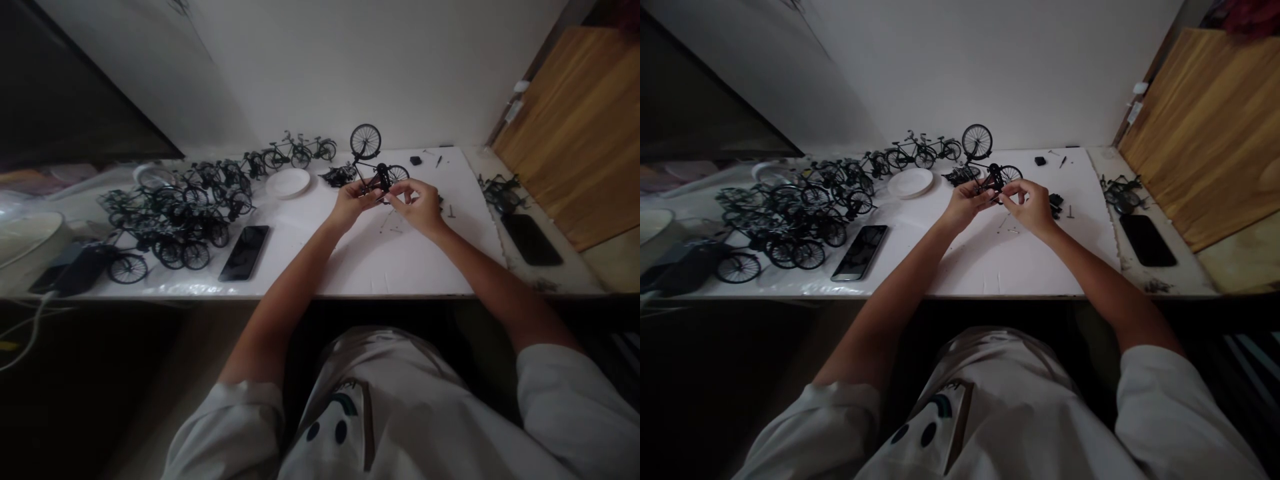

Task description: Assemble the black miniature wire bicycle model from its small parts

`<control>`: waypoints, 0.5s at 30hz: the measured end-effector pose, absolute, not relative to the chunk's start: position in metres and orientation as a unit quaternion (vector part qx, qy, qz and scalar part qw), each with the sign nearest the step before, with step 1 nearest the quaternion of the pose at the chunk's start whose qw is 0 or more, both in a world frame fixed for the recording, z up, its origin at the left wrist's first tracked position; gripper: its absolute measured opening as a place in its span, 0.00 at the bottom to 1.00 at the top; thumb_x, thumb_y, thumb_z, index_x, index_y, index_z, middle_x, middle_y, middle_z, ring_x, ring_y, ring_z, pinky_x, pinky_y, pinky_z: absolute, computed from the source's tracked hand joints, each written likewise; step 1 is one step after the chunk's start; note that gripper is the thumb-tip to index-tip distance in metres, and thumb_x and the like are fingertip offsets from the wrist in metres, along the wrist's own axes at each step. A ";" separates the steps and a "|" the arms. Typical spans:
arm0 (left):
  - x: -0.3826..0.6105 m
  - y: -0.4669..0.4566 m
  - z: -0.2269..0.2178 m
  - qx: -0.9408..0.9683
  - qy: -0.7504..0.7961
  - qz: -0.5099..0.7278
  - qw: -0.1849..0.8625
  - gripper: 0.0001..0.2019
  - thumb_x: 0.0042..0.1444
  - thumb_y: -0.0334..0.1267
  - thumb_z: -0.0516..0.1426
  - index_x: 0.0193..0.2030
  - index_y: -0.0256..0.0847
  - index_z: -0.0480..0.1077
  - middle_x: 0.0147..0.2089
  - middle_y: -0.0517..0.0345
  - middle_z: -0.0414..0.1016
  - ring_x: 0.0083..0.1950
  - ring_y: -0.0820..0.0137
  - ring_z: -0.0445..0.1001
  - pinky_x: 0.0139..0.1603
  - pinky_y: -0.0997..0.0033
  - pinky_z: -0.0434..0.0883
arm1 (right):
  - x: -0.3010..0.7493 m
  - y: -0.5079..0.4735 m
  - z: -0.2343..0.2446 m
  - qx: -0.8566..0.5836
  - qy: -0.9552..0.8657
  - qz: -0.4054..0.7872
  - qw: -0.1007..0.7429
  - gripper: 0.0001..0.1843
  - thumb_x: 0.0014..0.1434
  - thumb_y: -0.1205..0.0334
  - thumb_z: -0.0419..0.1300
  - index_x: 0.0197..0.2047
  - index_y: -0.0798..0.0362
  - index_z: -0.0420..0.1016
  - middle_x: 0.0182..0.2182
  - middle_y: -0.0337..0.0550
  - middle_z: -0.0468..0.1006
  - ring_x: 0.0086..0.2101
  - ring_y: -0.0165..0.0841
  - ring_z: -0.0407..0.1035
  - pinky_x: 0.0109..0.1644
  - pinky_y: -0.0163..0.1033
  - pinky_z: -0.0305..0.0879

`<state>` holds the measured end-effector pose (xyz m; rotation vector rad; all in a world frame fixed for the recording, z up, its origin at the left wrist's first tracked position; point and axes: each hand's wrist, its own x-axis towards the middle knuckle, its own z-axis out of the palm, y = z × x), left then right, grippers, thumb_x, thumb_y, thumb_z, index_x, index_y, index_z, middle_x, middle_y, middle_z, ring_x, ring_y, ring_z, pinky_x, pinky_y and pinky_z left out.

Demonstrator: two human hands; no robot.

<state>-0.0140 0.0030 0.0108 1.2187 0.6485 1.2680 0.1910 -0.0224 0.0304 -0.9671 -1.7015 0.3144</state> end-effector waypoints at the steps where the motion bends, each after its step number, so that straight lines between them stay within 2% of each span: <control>1: -0.014 0.003 0.011 0.524 0.275 0.544 0.595 0.26 0.48 0.47 0.81 0.51 0.41 0.83 0.48 0.53 0.88 0.48 0.68 0.86 0.60 0.61 0.82 | 0.191 -0.023 0.031 -0.410 -0.724 0.117 0.543 0.06 0.61 0.58 0.73 0.41 0.48 0.86 0.35 0.44 0.87 0.29 0.34 0.68 0.38 0.45 0.72; 5: -0.014 0.002 0.012 0.525 0.271 0.540 0.599 0.28 0.45 0.49 0.82 0.50 0.41 0.83 0.48 0.54 0.88 0.47 0.68 0.86 0.60 0.60 0.83 | 0.192 -0.024 0.033 -0.401 -0.752 0.060 0.519 0.02 0.62 0.61 0.72 0.39 0.46 0.87 0.33 0.43 0.84 0.33 0.39 0.70 0.45 0.49 0.73; 8: -0.014 0.002 0.011 0.528 0.270 0.536 0.601 0.28 0.45 0.49 0.82 0.50 0.41 0.83 0.46 0.55 0.88 0.46 0.69 0.86 0.59 0.61 0.83 | 0.191 -0.025 0.036 -0.395 -0.757 0.041 0.519 0.03 0.63 0.63 0.71 0.38 0.46 0.87 0.34 0.44 0.85 0.37 0.42 0.73 0.51 0.52 0.74; 15: -0.011 0.000 0.013 0.554 0.259 0.523 0.593 0.29 0.44 0.47 0.82 0.51 0.40 0.83 0.49 0.51 0.88 0.51 0.65 0.86 0.60 0.61 0.82 | 0.192 -0.026 0.036 -0.404 -0.753 0.051 0.516 0.01 0.64 0.59 0.72 0.39 0.44 0.86 0.35 0.44 0.83 0.41 0.45 0.74 0.54 0.56 0.75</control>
